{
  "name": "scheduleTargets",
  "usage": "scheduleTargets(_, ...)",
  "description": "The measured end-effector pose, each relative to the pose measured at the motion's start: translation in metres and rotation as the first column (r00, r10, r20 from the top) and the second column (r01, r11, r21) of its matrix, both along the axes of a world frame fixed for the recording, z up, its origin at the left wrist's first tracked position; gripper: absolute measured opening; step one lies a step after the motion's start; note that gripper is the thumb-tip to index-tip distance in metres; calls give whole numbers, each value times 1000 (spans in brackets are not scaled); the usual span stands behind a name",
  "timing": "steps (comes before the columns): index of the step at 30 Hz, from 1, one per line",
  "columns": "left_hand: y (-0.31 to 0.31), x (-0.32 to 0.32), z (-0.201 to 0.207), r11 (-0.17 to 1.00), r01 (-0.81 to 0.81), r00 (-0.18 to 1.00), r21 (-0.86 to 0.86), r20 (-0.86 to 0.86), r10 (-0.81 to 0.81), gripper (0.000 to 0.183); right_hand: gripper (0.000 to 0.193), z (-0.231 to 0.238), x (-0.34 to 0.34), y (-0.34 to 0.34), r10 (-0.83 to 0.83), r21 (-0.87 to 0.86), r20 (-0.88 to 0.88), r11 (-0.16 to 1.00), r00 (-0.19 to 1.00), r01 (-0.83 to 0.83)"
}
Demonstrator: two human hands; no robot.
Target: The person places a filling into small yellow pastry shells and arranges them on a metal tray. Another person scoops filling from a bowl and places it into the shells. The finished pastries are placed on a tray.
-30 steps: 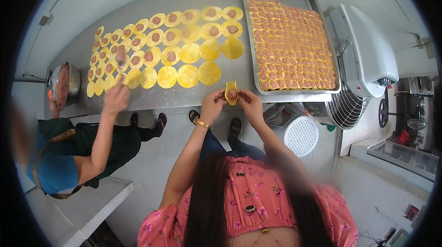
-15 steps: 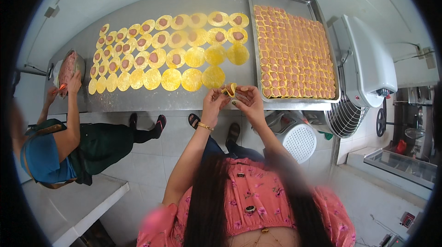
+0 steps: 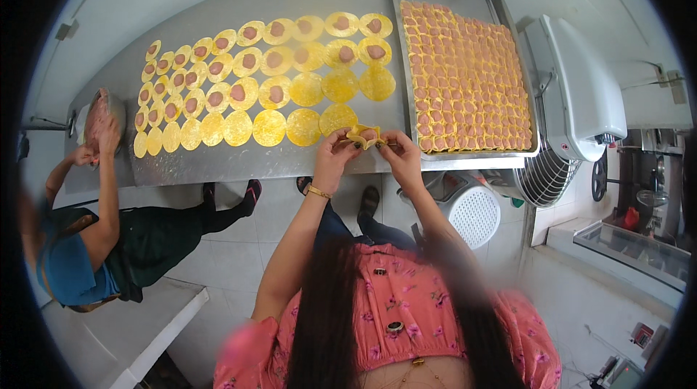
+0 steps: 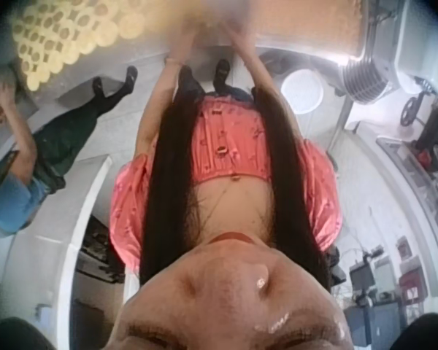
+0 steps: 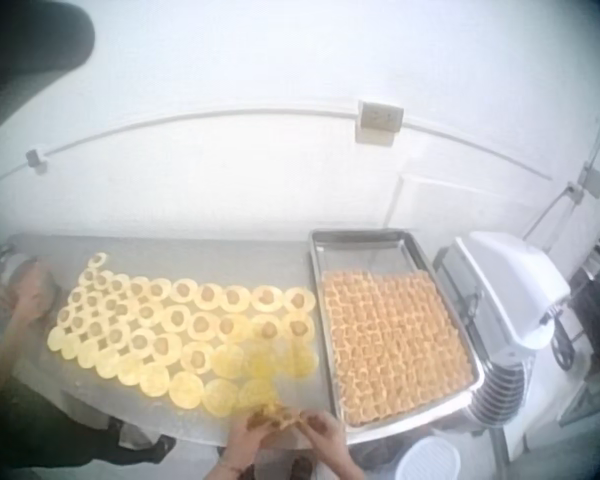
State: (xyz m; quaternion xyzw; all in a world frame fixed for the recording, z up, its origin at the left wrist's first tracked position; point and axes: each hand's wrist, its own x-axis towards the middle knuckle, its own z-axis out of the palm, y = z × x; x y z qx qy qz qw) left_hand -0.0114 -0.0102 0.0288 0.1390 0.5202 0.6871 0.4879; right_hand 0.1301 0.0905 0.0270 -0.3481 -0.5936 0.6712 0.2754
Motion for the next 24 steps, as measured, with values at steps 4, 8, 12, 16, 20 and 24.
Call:
scheduleTargets(4, 2, -10, -13, 998, 27, 821, -49, -569, -50, 17, 27, 0, -2, 0, 21, 21, 88, 1000, 996, -23)
scheduleTargets(8, 3, -10, -11, 983, 117, 686, -144, -704, -185, 17, 37, -1, -5, -5, 33, 211, 128, 976, 991, -59)
scheduleTargets(12, 3, -8, -2, 964, 119, 648, -239, -717, -258, 20, 35, -4, -5, -2, 8, 315, 225, 946, 974, -81)
scheduleTargets(16, 4, -6, 1, 955, 133, 705, -264, -653, -278, 25, 33, -5, -5, 5, 29, 418, 313, 893, 949, -165)
scheduleTargets(20, 6, -6, -2, 933, 181, 595, -311, -721, -356, 31, 32, 0, -8, 7, 28, 539, 375, 807, 927, -243)
scheduleTargets(24, 6, -7, -4, 950, 149, 428, -274, -849, -312, 38, 34, 9, -2, 2, 2, 565, 376, 792, 927, -231)
